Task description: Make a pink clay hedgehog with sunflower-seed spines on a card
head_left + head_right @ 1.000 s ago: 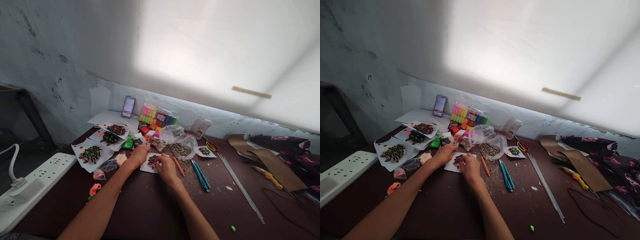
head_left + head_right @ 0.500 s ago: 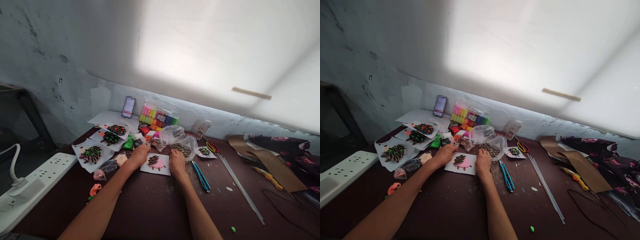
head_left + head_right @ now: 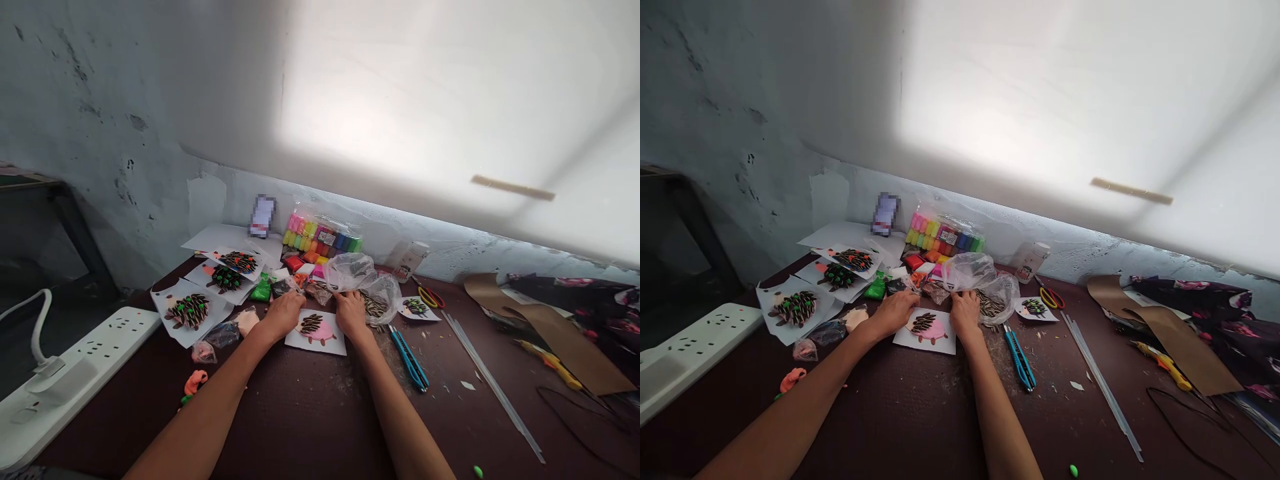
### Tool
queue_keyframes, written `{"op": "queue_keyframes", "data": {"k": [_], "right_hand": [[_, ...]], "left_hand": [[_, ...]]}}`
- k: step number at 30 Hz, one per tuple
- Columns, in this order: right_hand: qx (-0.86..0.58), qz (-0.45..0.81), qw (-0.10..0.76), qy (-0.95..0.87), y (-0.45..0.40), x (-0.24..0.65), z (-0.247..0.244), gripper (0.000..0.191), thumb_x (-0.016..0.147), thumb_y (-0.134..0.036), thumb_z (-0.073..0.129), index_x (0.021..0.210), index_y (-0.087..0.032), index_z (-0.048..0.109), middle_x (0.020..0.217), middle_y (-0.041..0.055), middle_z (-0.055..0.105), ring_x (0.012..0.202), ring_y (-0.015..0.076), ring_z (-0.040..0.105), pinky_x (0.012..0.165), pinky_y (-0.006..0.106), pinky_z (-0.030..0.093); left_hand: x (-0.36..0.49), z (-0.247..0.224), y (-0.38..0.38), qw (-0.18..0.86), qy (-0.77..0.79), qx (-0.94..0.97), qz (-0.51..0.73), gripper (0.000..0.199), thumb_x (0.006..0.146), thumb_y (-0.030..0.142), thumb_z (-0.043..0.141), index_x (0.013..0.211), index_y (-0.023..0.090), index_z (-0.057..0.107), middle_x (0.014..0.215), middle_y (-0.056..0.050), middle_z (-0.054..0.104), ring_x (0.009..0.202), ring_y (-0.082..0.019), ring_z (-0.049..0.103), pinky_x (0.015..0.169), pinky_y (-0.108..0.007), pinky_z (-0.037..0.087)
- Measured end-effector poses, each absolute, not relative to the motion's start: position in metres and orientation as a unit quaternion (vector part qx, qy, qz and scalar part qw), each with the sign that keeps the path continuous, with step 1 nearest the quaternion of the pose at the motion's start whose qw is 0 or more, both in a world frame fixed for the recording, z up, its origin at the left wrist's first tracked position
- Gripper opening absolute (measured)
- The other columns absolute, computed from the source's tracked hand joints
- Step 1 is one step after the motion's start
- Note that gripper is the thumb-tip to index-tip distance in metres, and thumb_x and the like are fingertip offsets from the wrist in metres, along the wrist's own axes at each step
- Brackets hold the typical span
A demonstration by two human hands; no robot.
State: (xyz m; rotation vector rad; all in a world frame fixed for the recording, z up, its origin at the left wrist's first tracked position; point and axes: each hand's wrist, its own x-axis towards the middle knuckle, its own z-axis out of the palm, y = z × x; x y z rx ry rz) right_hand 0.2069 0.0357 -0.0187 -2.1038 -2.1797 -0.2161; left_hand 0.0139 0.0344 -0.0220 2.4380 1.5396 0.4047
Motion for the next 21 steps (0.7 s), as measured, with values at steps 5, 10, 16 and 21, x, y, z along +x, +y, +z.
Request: {"op": "queue_keyframes", "data": {"k": [5, 10, 16, 21], "right_hand": [[-0.691, -0.091, 0.076, -0.713, 0.0365, 0.2092, -0.0198, 0.023, 0.089, -0.023, 0.050, 0.100, -0.022, 0.070, 0.109, 0.0118, 0.060, 0.103, 0.0261, 0.046, 0.083, 0.034, 0.031], [-0.690, -0.101, 0.059, -0.714, 0.0377, 0.2101, -0.0226, 0.024, 0.091, -0.019, 0.045, 0.099, -0.015, 0.067, 0.106, 0.0144, 0.061, 0.101, 0.0254, 0.047, 0.082, 0.034, 0.031], [-0.686, -0.094, 0.068, -0.718, 0.0370, 0.2109, -0.0210, 0.023, 0.091, -0.019, 0.047, 0.099, -0.017, 0.068, 0.105, 0.0126, 0.062, 0.101, 0.0243, 0.048, 0.082, 0.033, 0.031], [-0.666, -0.078, 0.079, -0.737, 0.0362, 0.2104, -0.0184, 0.024, 0.091, -0.019, 0.046, 0.099, -0.022, 0.069, 0.103, 0.0093, 0.063, 0.098, 0.0225, 0.049, 0.081, 0.031, 0.031]], "left_hand": [[0.0142, -0.0218, 0.0348, 0.118, 0.532, 0.828, 0.128, 0.025, 0.083, 0.007, 0.044, 0.092, 0.018, 0.064, 0.099, -0.009, 0.063, 0.097, -0.022, 0.060, 0.080, -0.029, 0.045], [0.0142, -0.0241, 0.0347, 0.109, 0.532, 0.830, 0.129, 0.025, 0.084, 0.008, 0.043, 0.094, 0.018, 0.064, 0.099, -0.009, 0.063, 0.098, -0.022, 0.059, 0.081, -0.029, 0.045], [0.0141, -0.0217, 0.0334, 0.113, 0.534, 0.829, 0.124, 0.024, 0.084, 0.008, 0.044, 0.093, 0.019, 0.064, 0.099, -0.009, 0.062, 0.099, -0.022, 0.059, 0.081, -0.029, 0.045], [0.0145, -0.0156, 0.0303, 0.114, 0.550, 0.818, 0.124, 0.027, 0.083, 0.007, 0.043, 0.097, 0.018, 0.063, 0.107, -0.010, 0.058, 0.091, -0.021, 0.061, 0.077, -0.029, 0.047]]}}
